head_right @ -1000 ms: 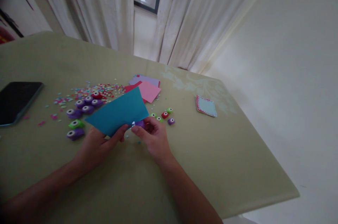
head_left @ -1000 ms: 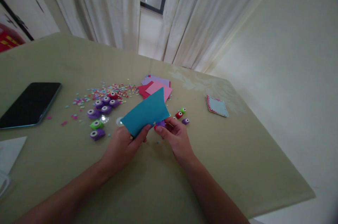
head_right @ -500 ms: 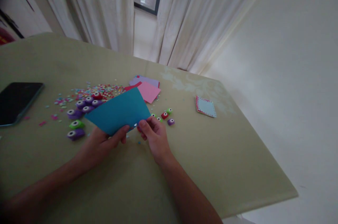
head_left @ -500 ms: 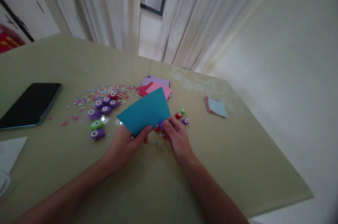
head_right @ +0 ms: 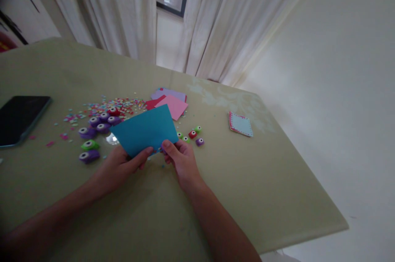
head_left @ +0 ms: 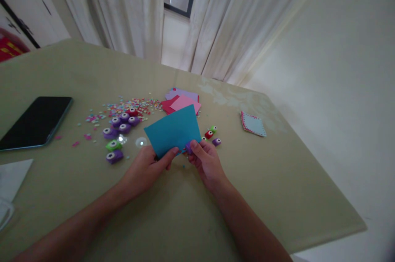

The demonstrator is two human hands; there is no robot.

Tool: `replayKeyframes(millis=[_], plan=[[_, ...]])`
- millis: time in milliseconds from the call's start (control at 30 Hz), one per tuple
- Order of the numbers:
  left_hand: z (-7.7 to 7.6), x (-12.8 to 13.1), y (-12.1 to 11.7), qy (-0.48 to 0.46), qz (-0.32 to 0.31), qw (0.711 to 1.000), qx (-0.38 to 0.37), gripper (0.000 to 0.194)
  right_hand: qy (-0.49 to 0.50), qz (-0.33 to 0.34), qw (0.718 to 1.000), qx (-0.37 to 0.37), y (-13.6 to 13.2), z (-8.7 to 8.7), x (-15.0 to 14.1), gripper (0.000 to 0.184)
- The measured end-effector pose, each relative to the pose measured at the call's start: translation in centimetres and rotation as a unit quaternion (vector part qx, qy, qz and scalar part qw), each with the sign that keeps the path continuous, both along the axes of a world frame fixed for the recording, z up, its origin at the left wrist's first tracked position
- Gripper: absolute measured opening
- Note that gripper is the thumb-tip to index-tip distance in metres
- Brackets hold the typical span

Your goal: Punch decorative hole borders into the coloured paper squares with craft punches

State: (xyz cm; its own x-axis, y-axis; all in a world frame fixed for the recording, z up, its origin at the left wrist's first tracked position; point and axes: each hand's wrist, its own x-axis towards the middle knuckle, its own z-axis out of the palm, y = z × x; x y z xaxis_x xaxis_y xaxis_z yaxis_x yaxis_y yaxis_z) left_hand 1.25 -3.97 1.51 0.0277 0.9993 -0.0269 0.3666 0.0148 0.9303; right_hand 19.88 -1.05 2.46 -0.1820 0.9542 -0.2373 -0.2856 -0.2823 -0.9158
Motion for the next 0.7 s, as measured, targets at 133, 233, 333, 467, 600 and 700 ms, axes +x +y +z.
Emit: replayKeyframes(millis=[133, 233, 333, 467, 600, 700], plan=[[0.13, 0.08, -0.02, -0.004, 0.000, 1.000, 0.001, 0.050, 0.007, -0.002, 1.000, -0.006, -0.02, 0.16, -0.09, 0.052], [0.14, 0.09, 0.00, -0.005, -0.001, 1.000, -0.002, 0.050, 0.013, -0.005, 1.000, -0.012, -0.03, 0.13, -0.14, 0.052], [0.08, 0.05, 0.02, -0.006, -0.004, 1.000, -0.005, 0.050, 0.016, -0.006, 1.000, -0.019, -0.10, 0.01, -0.21, 0.052], [-0.07, 0.07, -0.03, -0.004, -0.008, 1.000, -0.007, 0.051, 0.021, -0.009, 0.999, -0.028, -0.26, -0.01, -0.37, 0.052], [-0.25, 0.13, -0.06, -0.004, -0.006, 1.000, -0.010, 0.050, 0.030, -0.010, 0.999, -0.031, -0.29, 0.08, -0.52, 0.053], [-0.38, 0.14, -0.01, -0.010, -0.007, 1.000, -0.003, 0.049, 0.028, -0.009, 0.999, -0.032, -0.21, 0.05, -0.57, 0.053]])
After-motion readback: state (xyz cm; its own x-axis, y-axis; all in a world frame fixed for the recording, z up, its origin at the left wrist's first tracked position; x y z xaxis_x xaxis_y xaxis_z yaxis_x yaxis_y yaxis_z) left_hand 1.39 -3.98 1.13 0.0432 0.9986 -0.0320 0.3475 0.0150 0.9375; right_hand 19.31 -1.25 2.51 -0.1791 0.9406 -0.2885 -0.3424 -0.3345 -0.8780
